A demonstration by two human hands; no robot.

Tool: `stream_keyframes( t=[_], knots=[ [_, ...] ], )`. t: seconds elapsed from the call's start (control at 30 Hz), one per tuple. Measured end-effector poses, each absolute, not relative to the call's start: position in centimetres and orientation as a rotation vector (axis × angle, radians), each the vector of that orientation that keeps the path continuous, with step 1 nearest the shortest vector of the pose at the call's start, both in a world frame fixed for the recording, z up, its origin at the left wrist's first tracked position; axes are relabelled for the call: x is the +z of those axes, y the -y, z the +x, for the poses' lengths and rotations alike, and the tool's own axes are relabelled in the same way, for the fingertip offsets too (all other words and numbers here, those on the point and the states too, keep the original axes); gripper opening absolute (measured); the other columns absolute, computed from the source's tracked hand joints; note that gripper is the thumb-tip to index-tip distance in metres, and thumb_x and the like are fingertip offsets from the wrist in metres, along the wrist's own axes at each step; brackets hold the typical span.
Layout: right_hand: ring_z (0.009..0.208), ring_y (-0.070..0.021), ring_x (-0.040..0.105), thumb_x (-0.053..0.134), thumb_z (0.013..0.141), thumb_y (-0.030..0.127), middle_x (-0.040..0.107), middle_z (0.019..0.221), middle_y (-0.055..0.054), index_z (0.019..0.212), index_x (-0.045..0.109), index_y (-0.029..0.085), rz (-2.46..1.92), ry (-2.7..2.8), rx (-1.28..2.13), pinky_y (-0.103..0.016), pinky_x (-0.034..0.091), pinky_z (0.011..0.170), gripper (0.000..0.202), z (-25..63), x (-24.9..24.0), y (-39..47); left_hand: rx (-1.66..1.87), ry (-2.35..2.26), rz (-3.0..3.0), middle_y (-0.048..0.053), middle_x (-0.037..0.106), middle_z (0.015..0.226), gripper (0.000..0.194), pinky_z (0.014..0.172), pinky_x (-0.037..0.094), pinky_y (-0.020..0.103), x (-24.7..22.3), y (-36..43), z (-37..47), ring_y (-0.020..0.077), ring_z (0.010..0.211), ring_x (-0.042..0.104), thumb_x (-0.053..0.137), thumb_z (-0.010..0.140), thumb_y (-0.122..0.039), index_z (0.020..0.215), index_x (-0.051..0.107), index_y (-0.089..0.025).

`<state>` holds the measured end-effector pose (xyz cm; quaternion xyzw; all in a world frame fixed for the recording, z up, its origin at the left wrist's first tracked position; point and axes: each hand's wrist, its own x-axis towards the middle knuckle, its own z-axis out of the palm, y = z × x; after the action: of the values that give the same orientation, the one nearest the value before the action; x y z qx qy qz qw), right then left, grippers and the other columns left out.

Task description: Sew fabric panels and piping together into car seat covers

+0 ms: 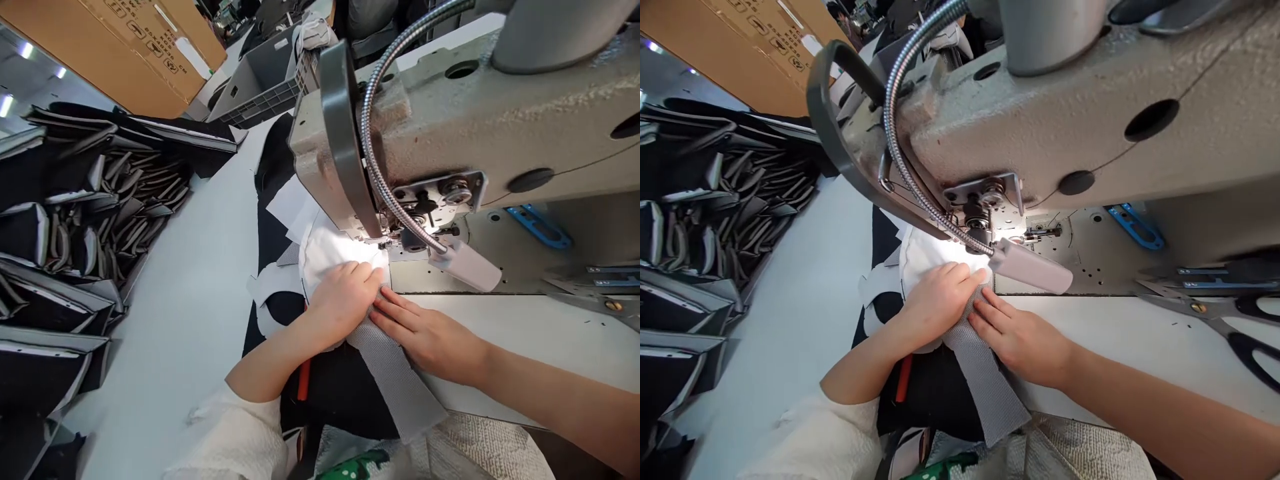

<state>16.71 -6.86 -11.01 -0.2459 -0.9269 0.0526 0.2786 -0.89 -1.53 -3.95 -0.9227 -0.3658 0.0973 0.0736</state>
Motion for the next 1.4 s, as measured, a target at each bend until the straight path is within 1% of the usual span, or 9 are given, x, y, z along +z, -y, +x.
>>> stream_keyframes(
  t=[0.43,0.57,0.67,0.8,0.93,1.0,1.13,1.27,1.4],
  knots=[
    [0.138,-0.0318,0.018,0.033,0.078,-0.007,0.051,0.13,-0.023,0.126,0.05,-0.002,-0.743,2.48,0.173,-0.046,0.042,0.104,0.051,15.7,-11.8,6.1,0.276,1.162,-2.826,0.002,0.053,0.08,0.021,0.069,0.04,0.029,-3.6,-0.4,-1.2,0.0182,0.078,0.051,0.045,0.088,-0.013,0.099,0.061,-0.019],
    [0.133,-0.0301,0.035,0.035,0.084,-0.002,0.053,0.127,-0.021,0.123,0.053,0.005,-0.783,2.429,0.188,-0.043,0.049,0.095,0.044,16.1,-11.5,5.9,0.206,1.233,-2.864,0.002,0.055,0.08,0.026,0.067,0.041,0.028,-3.9,-0.5,-1.4,0.0173,0.078,0.053,0.042,0.088,-0.014,0.101,0.063,-0.023],
    [0.111,-0.0269,0.056,0.043,0.09,0.011,0.061,0.107,-0.017,0.109,0.06,0.011,-0.839,2.417,0.161,-0.04,0.054,0.083,0.026,16.8,-10.7,5.9,0.154,1.307,-2.905,0.002,0.057,0.082,0.026,0.066,0.041,0.028,-3.5,-0.6,-1.8,0.0163,0.078,0.054,0.039,0.092,-0.022,0.094,0.066,-0.023],
    [0.105,-0.0267,0.058,0.05,0.09,0.021,0.063,0.096,-0.013,0.1,0.062,0.012,-0.951,2.424,0.102,-0.039,0.051,0.084,0.018,18.1,-10.2,5.7,-0.205,1.622,-2.522,0.009,0.057,0.1,0.028,0.083,0.043,0.036,-2.0,-1.7,-2.7,0.0245,0.096,0.053,0.047,0.089,-0.038,0.097,0.063,-0.017],
    [0.112,-0.0263,0.054,0.048,0.091,0.023,0.065,0.104,-0.01,0.1,0.064,0.012,-0.955,2.495,0.091,-0.041,0.045,0.094,0.021,18.9,-10.2,5.6,-0.282,1.937,-2.291,0.015,0.051,0.116,0.065,0.085,0.043,0.042,-2.0,-3.9,-3.8,0.0342,0.108,0.048,0.066,0.069,-0.053,0.119,0.049,-0.015],
    [0.118,-0.0257,0.051,0.046,0.092,0.024,0.061,0.121,-0.01,0.113,0.061,0.013,-0.914,2.551,0.109,-0.042,0.04,0.099,0.028,18.9,-10.3,5.8,-0.324,2.093,-2.36,0.011,0.054,0.109,0.065,0.077,0.046,0.036,-3.0,-4.7,-4.6,0.0298,0.1,0.054,0.068,0.066,-0.051,0.117,0.047,-0.018],
    [0.125,-0.029,0.044,0.048,0.091,0.031,0.054,0.132,-0.011,0.121,0.056,0.012,-0.965,2.603,0.157,-0.048,0.033,0.103,0.037,18.3,-10.5,6.3,-0.626,2.14,-2.3,-0.001,0.05,0.066,0.027,0.054,0.038,0.026,-5.2,-4.1,-5.9,0.0166,0.062,0.052,0.058,0.076,-0.044,0.078,0.046,-0.02],
    [0.128,-0.0295,0.04,0.048,0.089,0.028,0.056,0.129,-0.012,0.114,0.06,0.012,-0.975,2.605,0.189,-0.05,0.03,0.105,0.031,18.0,-10.4,6.7,-0.689,1.574,-2.375,-0.004,0.027,0.049,0.042,0.048,0.029,0.026,-5.6,-1.5,-6.2,0.0126,0.046,0.035,0.046,0.084,-0.047,0.058,0.024,-0.022],
    [0.129,-0.0296,0.039,0.046,0.09,0.025,0.054,0.131,-0.013,0.117,0.058,0.011,-0.981,2.572,0.209,-0.051,0.029,0.105,0.033,18.1,-10.3,6.7,-0.562,1.254,-2.432,-0.003,0.028,0.047,0.044,0.048,0.029,0.027,-5.3,-0.1,-5.8,0.0134,0.046,0.035,0.043,0.087,-0.039,0.055,0.017,-0.022]
  ],
)
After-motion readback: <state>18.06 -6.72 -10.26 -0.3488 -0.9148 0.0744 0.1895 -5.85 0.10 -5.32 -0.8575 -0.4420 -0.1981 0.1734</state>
